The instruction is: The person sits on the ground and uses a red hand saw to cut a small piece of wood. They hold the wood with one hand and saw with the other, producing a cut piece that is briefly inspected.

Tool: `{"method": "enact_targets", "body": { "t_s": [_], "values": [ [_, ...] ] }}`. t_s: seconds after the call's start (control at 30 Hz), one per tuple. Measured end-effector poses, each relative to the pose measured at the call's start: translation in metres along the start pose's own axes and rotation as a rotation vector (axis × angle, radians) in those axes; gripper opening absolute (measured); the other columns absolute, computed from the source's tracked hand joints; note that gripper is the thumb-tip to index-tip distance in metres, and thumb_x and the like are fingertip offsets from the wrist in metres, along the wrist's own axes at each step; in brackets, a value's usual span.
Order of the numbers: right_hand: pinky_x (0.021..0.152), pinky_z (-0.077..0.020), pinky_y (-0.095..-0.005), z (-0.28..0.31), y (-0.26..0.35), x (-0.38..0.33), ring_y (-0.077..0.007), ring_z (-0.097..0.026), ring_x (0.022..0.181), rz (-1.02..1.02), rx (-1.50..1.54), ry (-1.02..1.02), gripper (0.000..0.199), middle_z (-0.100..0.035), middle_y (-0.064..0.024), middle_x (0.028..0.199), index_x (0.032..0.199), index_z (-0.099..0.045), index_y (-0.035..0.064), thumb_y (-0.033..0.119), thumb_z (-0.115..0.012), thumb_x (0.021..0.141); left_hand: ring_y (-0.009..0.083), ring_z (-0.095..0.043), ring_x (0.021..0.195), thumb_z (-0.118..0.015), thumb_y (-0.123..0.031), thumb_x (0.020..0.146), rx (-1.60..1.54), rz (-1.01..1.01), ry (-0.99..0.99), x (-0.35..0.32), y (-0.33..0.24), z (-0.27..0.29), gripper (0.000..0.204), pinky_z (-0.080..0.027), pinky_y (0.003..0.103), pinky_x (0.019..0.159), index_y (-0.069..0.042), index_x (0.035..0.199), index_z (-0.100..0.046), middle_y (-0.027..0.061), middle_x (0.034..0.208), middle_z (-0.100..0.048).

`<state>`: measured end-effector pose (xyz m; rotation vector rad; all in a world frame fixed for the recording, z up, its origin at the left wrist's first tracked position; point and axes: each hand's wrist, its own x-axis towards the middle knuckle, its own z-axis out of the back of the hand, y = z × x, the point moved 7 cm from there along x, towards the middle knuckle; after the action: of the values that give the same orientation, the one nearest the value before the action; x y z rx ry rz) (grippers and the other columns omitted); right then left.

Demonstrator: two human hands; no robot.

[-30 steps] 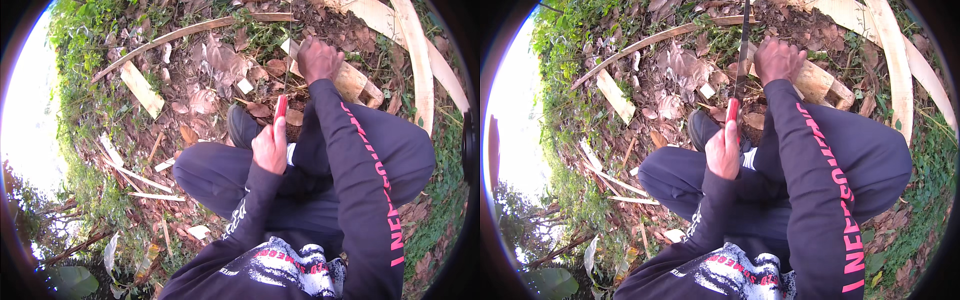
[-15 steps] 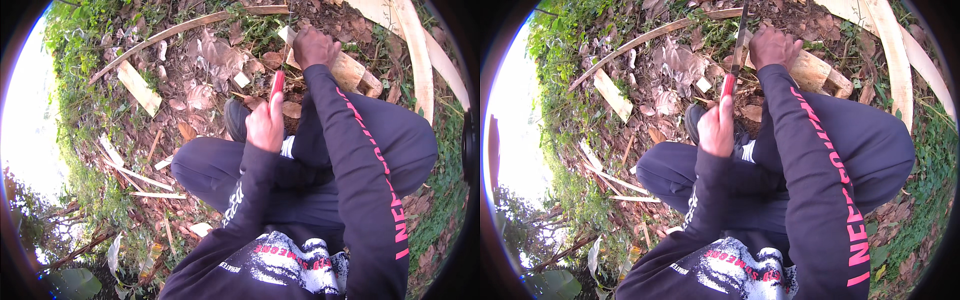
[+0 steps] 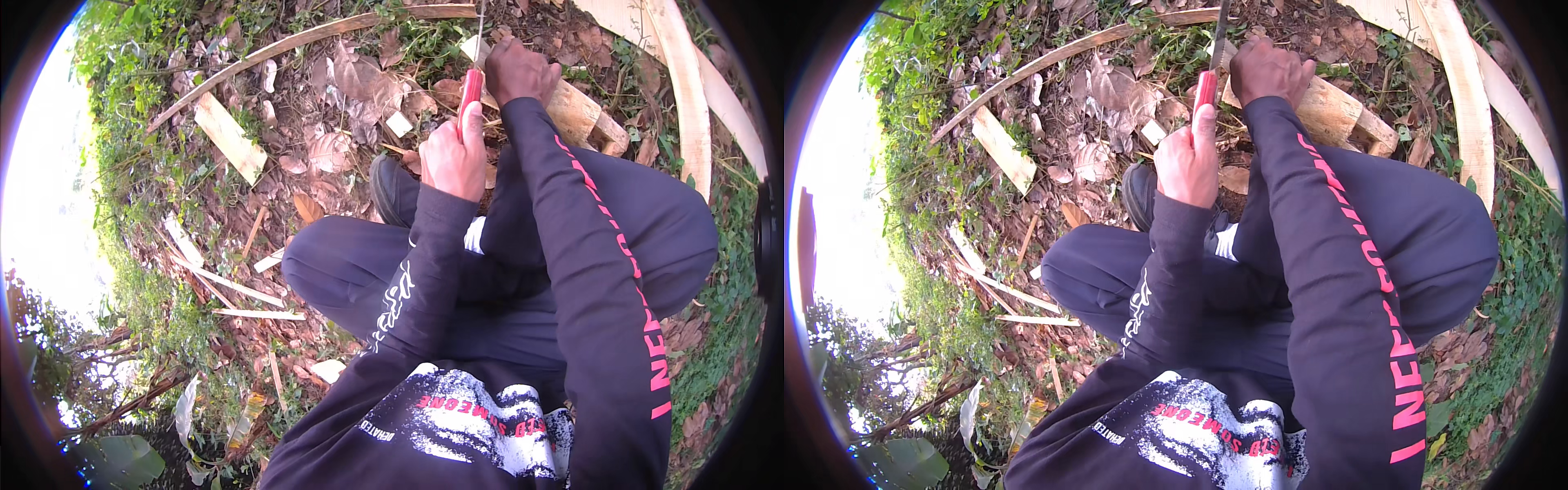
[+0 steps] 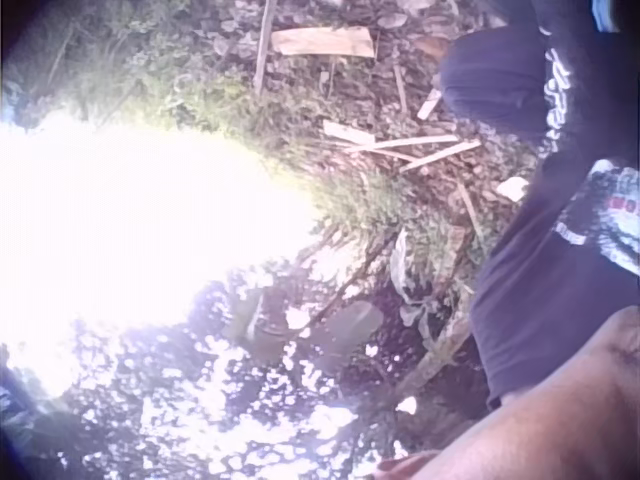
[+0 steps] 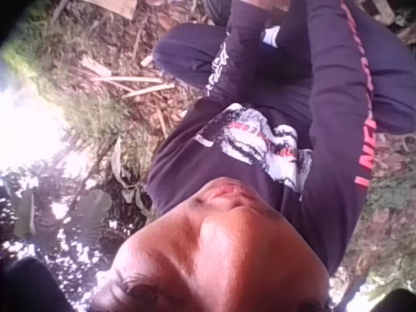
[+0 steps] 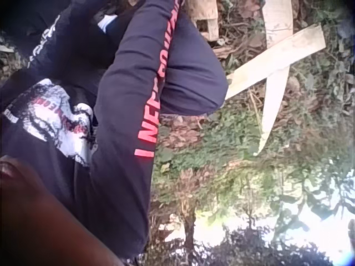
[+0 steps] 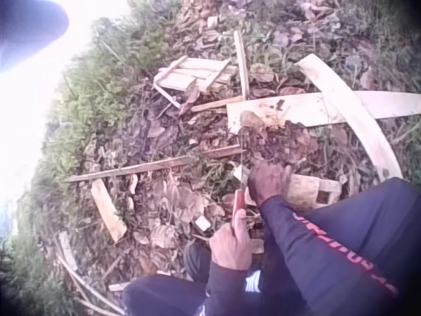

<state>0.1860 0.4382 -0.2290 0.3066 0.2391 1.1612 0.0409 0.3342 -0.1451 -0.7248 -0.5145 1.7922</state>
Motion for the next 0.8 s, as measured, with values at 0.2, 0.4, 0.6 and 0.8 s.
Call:
{"method": "enact_targets", "body": {
  "t_s": [0.2, 0.4, 0.6, 0.8],
  "values": [
    [0.083, -0.0377, -0.0448, -0.003, -0.011, -0.007, -0.0348, -0.068, 0.08, -0.052, -0.002, 0.053, 0.044, -0.071, -0.0188, 0.082, 0.085, -0.072, 0.0098, 0.035, -0.037, 0.095, 0.0448, -0.056, 0.058, -0.054, -0.044, 0.099, -0.06, 0.094, 0.059, -0.061, 0.053, 0.011, 0.058, -0.041, 0.051, 0.056, 0.004, 0.067, -0.056, 0.0273, 0.059, -0.053],
    [0.074, -0.0355, -0.0424, -0.004, -0.009, -0.003, -0.0294, -0.065, 0.07, -0.021, -0.026, 0.034, 0.034, -0.068, -0.0132, 0.07, 0.074, -0.067, 0.0133, 0.029, -0.045, 0.094, 0.0242, -0.035, 0.046, -0.058, -0.044, 0.098, -0.196, 0.244, 0.106, -0.075, 0.073, 0.022, 0.059, -0.032, 0.041, 0.048, 0.004, 0.065, -0.049, 0.0164, 0.051, -0.038],
    [0.073, -0.0343, -0.0408, 0.002, -0.009, -0.005, -0.0286, -0.064, 0.065, -0.019, -0.028, -0.077, 0.037, -0.066, -0.0124, 0.065, 0.071, -0.066, 0.0149, 0.03, -0.043, 0.095, 0.0039, -0.045, 0.065, -0.068, -0.024, 0.093, -0.575, 0.296, 0.376, -0.079, 0.074, 0.027, 0.024, -0.036, 0.02, 0.06, -0.002, 0.093, -0.057, -0.0029, 0.075, -0.052],
    [0.08, -0.0348, -0.0412, 0.007, -0.004, -0.009, -0.0276, -0.065, 0.071, -0.045, -0.03, 0.031, 0.041, -0.068, -0.0129, 0.071, 0.074, -0.069, 0.0141, 0.031, -0.039, 0.097, 0.0138, -0.051, 0.08, -0.076, -0.013, 0.076, -0.641, -0.184, 0.403, -0.103, 0.037, 0.043, 0.051, -0.044, 0.028, 0.079, 0.003, 0.119, -0.054, 0.0035, 0.087, -0.05]
  ]
}}
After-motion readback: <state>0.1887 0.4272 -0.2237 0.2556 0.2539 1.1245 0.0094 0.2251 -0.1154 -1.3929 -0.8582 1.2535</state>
